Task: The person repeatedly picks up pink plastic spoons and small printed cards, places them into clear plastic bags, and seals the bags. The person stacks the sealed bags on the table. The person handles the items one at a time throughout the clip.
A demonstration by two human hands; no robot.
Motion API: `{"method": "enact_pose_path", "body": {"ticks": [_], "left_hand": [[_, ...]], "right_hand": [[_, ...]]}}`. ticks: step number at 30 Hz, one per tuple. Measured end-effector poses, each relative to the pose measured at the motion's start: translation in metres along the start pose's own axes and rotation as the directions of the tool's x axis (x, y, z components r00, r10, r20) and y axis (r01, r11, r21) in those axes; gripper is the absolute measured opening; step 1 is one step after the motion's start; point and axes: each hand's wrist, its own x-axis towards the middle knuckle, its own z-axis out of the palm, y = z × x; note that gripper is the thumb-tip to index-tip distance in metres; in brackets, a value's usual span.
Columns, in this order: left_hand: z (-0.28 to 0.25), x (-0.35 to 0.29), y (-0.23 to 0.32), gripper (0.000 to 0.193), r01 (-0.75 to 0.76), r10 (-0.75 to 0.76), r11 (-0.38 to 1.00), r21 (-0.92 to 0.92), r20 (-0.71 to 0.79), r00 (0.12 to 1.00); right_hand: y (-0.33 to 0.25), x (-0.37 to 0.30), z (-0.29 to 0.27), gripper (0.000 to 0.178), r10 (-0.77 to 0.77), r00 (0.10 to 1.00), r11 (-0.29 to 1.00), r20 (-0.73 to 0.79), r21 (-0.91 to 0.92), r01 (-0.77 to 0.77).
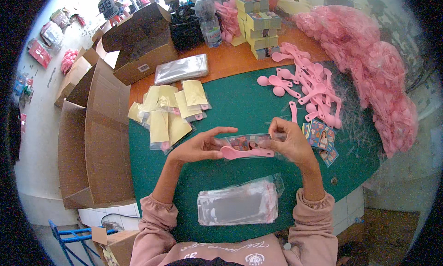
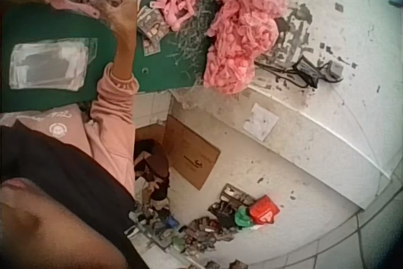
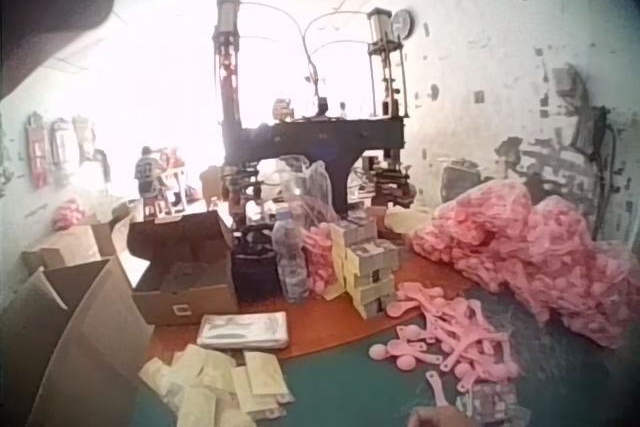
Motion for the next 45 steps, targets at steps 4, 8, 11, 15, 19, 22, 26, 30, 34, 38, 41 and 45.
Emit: {"method": "enact_pose_path", "body": {"ticks": [4,8,11,15,19,22,26,30,34,38,41,45], "left_hand": [[-0.002,0.005,-0.003,0.06,0.083,-0.085,0.996,-0.031,-0.084,0.993],[0.001,0.007,-0.001,0.054,0.124,-0.129,0.991,-0.054,-0.086,0.988],[0.007,0.016,-0.022,0.055,0.005,0.017,0.996,0.094,-0.233,0.972],[0.019,0.019,-0.032,0.059,-0.009,-0.032,0.996,-0.09,-0.446,0.894],[0.027,0.015,-0.023,0.06,0.088,-0.241,0.892,-0.443,-0.303,0.922],[0.028,0.011,-0.029,0.062,0.15,-0.251,0.937,-0.316,-0.311,0.917],[0.028,0.009,-0.027,0.063,0.195,-0.253,0.951,-0.24,-0.238,0.938],[0.028,0.009,-0.025,0.063,0.255,-0.325,0.929,-0.269,-0.26,0.909],[0.029,0.01,-0.027,0.062,0.216,-0.333,0.908,-0.36,-0.304,0.893],[0.032,0.011,-0.032,0.058,0.17,-0.316,0.917,-0.361,-0.399,0.861],[0.041,0.017,-0.033,0.056,0.13,-0.247,0.96,-0.248,-0.532,0.81],[0.039,0.019,-0.038,0.045,0.038,-0.128,0.987,-0.154,-0.639,0.759]], "right_hand": [[-0.001,-0.001,-0.005,0.018,0.044,0.992,0.996,0.116,0.073,-0.053],[0.008,0.001,-0.009,0.014,0.057,0.993,0.995,0.101,-0.083,-0.049],[0.015,0.008,-0.001,0.016,-0.071,0.997,0.979,-0.003,-0.19,0.069],[0.011,0.018,0.024,0.028,-0.364,0.876,0.874,-0.316,-0.44,0.205],[0.01,0.011,0.028,0.038,-0.422,0.886,0.802,0.19,-0.377,0.463],[0.018,0.008,0.034,0.034,-0.351,0.913,0.801,0.209,-0.438,0.408],[0.023,0.007,0.045,0.025,-0.335,0.901,0.718,0.276,-0.545,0.434],[0.028,0.008,0.054,0.019,-0.379,0.887,0.668,0.265,-0.585,0.46],[0.036,0.01,0.061,0.014,-0.439,0.853,0.546,0.282,-0.67,0.503],[0.04,0.01,0.069,0.013,-0.549,0.762,0.211,0.344,-0.825,0.524],[0.033,0.009,0.065,0.011,-0.567,0.73,0.254,0.383,-0.761,0.597],[0.009,0.012,0.022,0.013,-0.345,0.818,0.789,0.459,-0.331,0.518]]}}
